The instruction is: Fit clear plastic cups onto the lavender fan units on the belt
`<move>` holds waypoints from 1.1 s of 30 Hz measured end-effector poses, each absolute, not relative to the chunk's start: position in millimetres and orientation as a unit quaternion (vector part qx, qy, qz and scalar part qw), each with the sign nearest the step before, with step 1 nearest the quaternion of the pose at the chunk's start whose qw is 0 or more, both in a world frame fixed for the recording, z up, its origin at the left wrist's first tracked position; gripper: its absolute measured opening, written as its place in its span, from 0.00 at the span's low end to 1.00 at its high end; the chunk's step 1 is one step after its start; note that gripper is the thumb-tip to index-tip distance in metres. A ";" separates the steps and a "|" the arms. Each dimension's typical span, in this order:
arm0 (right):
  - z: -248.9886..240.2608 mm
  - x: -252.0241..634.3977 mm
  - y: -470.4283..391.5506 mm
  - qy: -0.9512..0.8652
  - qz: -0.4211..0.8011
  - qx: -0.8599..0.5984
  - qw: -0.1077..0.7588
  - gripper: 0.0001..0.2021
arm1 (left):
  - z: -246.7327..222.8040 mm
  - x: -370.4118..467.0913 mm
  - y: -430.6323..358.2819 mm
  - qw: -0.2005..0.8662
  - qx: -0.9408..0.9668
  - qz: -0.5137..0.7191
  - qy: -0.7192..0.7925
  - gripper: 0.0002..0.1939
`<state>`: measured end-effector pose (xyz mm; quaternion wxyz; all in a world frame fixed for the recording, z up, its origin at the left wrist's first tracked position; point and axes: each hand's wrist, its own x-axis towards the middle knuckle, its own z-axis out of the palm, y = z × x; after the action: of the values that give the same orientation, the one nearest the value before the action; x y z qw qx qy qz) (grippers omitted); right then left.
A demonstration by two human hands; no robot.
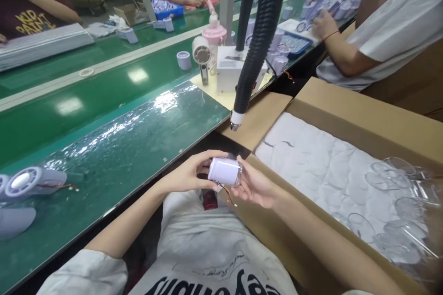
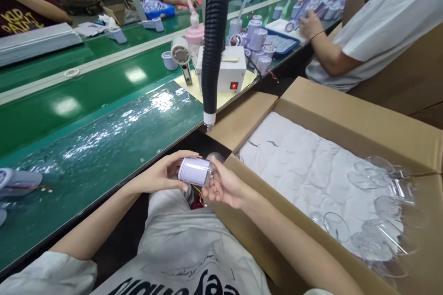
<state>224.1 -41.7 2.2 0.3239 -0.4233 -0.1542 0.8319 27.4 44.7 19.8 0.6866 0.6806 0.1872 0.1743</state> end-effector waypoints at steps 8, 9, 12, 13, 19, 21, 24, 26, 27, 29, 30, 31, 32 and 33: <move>16.7 221.4 -80.5 -0.573 0.529 -0.462 0.422 0.33 | 34.0 6.0 -4.3 0.728 0.593 0.217 0.267 0.31; 16.1 222.3 -82.2 -0.643 0.446 -0.447 0.433 0.30 | 33.8 4.0 -6.6 0.736 0.583 0.216 0.269 0.32; 14.0 222.9 -84.3 -0.740 0.339 -0.398 0.424 0.26 | 32.7 -0.8 -8.7 0.742 0.579 0.207 0.265 0.34; 13.5 222.3 -84.7 -0.726 0.367 -0.400 0.422 0.25 | 32.2 -1.9 -8.3 0.738 0.586 0.209 0.260 0.35; 13.6 217.7 -87.9 -0.522 0.594 -0.421 0.444 0.20 | 27.0 -6.9 -6.0 0.765 0.575 0.191 0.219 0.37; 14.5 217.8 -88.1 -0.515 0.597 -0.438 0.431 0.21 | 24.5 -8.8 -7.2 0.779 0.556 0.183 0.223 0.37; 13.0 215.7 -88.4 -0.498 0.607 -0.463 0.411 0.21 | 16.8 -9.1 -11.0 0.793 0.537 0.171 0.233 0.40; 10.1 210.5 -89.9 -0.476 0.618 -0.472 0.410 0.22 | 9.2 -6.1 -14.3 0.800 0.526 0.160 0.239 0.42; 8.7 207.1 -90.9 -0.463 0.628 -0.471 0.413 0.23 | 6.1 -3.8 -15.4 0.800 0.523 0.156 0.249 0.41; 6.0 202.6 -91.0 -0.455 0.643 -0.461 0.410 0.27 | 4.9 0.2 -13.1 0.780 0.534 0.141 0.293 0.36; 4.8 204.0 -89.3 -0.474 0.633 -0.464 0.400 0.27 | 8.3 1.0 -7.6 0.755 0.555 0.133 0.323 0.33; 3.5 209.9 -86.2 -0.512 0.595 -0.490 0.380 0.25 | 14.6 0.5 2.2 0.715 0.587 0.128 0.357 0.30; 2.4 221.2 -82.7 -0.552 0.526 -0.542 0.353 0.23 | 23.8 -0.9 16.8 0.664 0.629 0.126 0.383 0.28; 1.8 238.4 -79.8 -0.580 0.439 -0.607 0.320 0.20 | 35.4 -2.9 36.2 0.599 0.675 0.141 0.408 0.25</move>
<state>238.4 -79.8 1.8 0.3205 -0.6072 -0.5798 0.4387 -2.9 36.2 35.4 0.5987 0.6748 0.4081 0.1406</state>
